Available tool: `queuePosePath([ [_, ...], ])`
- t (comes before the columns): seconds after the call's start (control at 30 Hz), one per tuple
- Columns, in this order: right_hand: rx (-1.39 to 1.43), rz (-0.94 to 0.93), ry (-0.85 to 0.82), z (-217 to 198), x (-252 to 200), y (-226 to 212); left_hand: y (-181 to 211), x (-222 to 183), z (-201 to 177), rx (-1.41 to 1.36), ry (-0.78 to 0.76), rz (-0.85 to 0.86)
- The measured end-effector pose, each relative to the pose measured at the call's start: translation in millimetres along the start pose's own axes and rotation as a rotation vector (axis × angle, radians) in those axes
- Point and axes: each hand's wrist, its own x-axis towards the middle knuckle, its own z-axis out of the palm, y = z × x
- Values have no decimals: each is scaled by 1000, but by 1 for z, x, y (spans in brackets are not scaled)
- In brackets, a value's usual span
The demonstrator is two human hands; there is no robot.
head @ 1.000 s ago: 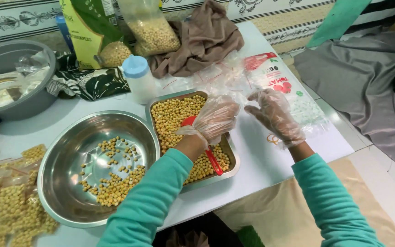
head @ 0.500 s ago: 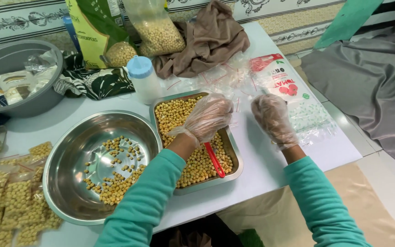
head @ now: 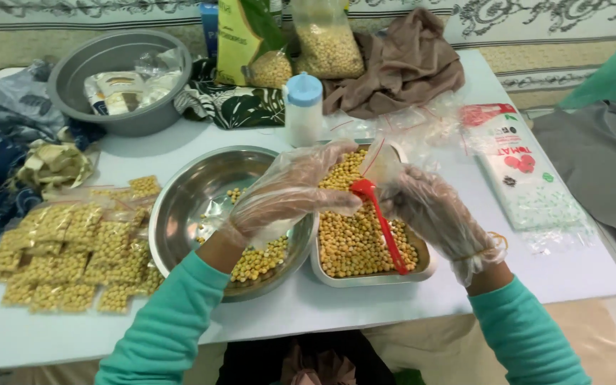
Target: Portioning nuts into small plastic bags and adding liquid seasoning from a bottle.
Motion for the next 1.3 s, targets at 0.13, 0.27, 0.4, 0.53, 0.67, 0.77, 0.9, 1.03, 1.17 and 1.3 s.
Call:
queuePosePath([
  [0.13,188,168,-108,37,5,32,9,-44,-8,-116,57,47],
  [0.27,160,259,-136,89,8,43,-8,-72,-7,-341,201,120],
  [0.4,60,336,-78,137,12,47,-34,-88,-17,-351,268,204],
  [0.53,-30,380,-85,120,36,76,-47,-98,-26,-347,325,206],
  [0.67,-48,425,-75,119,54,90,-54,-107,-35,-413,380,239],
  [0.77,-107,426,-86,128,59,98,-52,-114,-37,-379,417,211],
  [0.9,-248,393,-132,157,57,92,-57,-120,-44,-404,466,170],
  [1.03,-302,391,-146,151,71,97,-54,-133,-52,-386,452,150],
  [1.17,-341,318,-280,171,83,98,-56,-138,-58,-288,488,148],
  [1.3,-1084,-160,-83,182,75,90,-74,-139,-60,-150,524,133],
])
